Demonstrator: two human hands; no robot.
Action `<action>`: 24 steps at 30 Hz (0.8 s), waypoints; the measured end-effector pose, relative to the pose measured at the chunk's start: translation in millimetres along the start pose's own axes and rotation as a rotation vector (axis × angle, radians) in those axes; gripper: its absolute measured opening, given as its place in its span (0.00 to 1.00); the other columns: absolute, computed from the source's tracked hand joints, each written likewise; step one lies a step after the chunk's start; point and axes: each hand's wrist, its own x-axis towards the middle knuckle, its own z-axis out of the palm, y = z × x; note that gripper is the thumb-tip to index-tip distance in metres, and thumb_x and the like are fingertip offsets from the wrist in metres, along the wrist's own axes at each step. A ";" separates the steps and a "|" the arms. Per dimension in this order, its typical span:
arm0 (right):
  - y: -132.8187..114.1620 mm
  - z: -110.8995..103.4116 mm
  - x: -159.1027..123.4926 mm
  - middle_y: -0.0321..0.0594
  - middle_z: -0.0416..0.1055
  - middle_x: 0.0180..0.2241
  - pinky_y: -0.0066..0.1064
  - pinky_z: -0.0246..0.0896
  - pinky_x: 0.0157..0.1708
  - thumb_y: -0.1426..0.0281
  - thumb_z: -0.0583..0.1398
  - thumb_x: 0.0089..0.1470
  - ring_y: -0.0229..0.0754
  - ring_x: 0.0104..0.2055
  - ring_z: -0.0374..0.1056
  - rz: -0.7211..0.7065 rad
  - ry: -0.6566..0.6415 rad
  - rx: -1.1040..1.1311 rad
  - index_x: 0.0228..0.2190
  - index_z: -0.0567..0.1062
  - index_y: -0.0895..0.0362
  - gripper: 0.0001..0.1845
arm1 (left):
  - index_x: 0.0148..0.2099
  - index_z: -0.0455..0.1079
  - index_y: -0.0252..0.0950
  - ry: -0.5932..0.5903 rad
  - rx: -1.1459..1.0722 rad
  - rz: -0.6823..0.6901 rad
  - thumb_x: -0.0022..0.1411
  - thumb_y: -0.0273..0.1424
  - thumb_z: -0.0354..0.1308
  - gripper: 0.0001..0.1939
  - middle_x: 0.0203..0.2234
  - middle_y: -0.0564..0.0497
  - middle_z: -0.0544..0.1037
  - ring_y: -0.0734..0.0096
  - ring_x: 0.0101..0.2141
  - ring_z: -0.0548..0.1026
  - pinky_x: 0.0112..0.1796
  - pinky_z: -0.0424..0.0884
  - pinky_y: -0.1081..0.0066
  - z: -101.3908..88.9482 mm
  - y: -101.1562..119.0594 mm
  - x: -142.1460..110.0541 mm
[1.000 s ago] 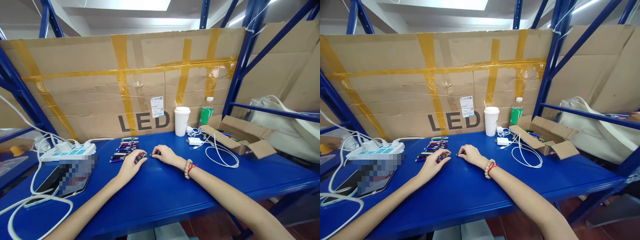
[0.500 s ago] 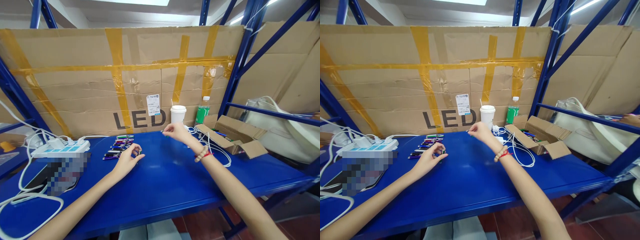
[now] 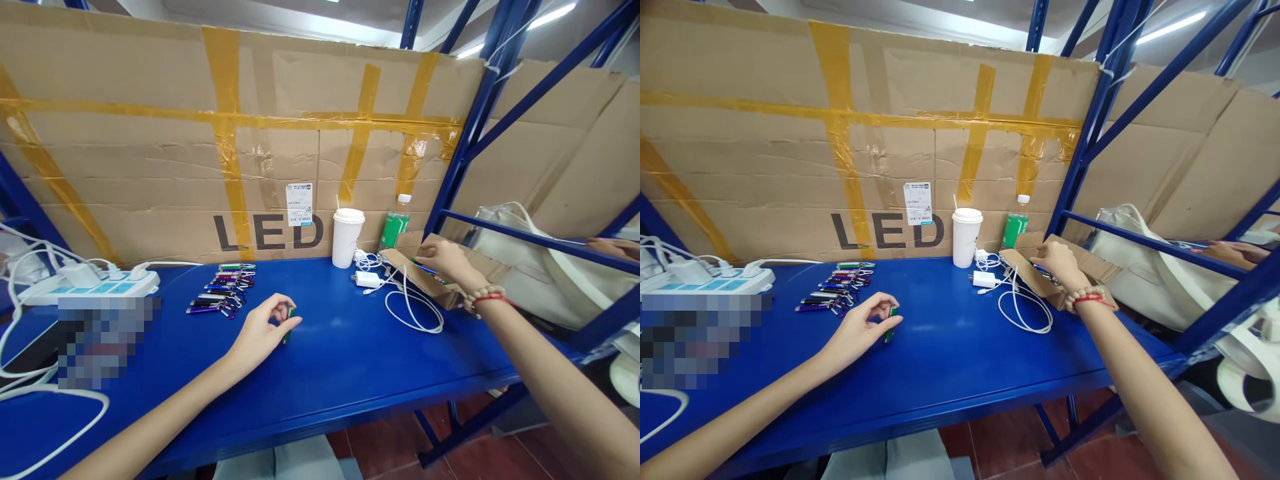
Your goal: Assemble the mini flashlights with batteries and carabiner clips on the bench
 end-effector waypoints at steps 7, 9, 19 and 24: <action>-127.4 -14.3 -94.0 0.43 0.76 0.36 0.32 0.69 0.32 0.61 0.65 0.40 0.42 0.32 0.72 -0.552 -0.500 0.643 0.45 0.72 0.57 0.28 | 0.33 0.64 0.36 0.076 -0.103 0.051 0.49 0.34 0.59 0.09 0.25 0.54 0.67 0.77 0.25 0.68 0.23 0.69 0.79 22.4 24.3 1.4; -153.1 -15.0 -118.0 0.40 0.76 0.33 0.31 0.69 0.32 0.64 0.64 0.41 0.41 0.31 0.72 -0.618 -0.515 0.701 0.44 0.73 0.55 0.25 | 0.34 0.65 0.36 0.098 -0.105 0.087 0.50 0.32 0.59 0.09 0.26 0.54 0.68 0.76 0.26 0.69 0.26 0.70 0.78 26.7 28.6 3.4; -159.0 -12.3 -120.7 0.36 0.75 0.27 0.26 0.65 0.27 0.69 0.60 0.44 0.38 0.27 0.71 -0.574 -0.378 0.696 0.28 0.75 0.56 0.06 | 0.46 0.61 0.40 0.196 0.044 0.111 0.49 0.35 0.61 0.21 0.30 0.54 0.70 0.74 0.30 0.69 0.27 0.69 0.77 19.1 30.6 4.9; -75.8 -19.3 -63.6 0.40 0.75 0.28 0.28 0.63 0.27 0.60 0.60 0.45 0.41 0.29 0.71 -0.288 -0.078 0.403 0.31 0.76 0.57 0.14 | 0.40 0.66 0.39 -0.019 0.153 0.098 0.55 0.36 0.55 0.11 0.28 0.53 0.71 0.76 0.26 0.69 0.26 0.69 0.77 5.5 4.4 -27.2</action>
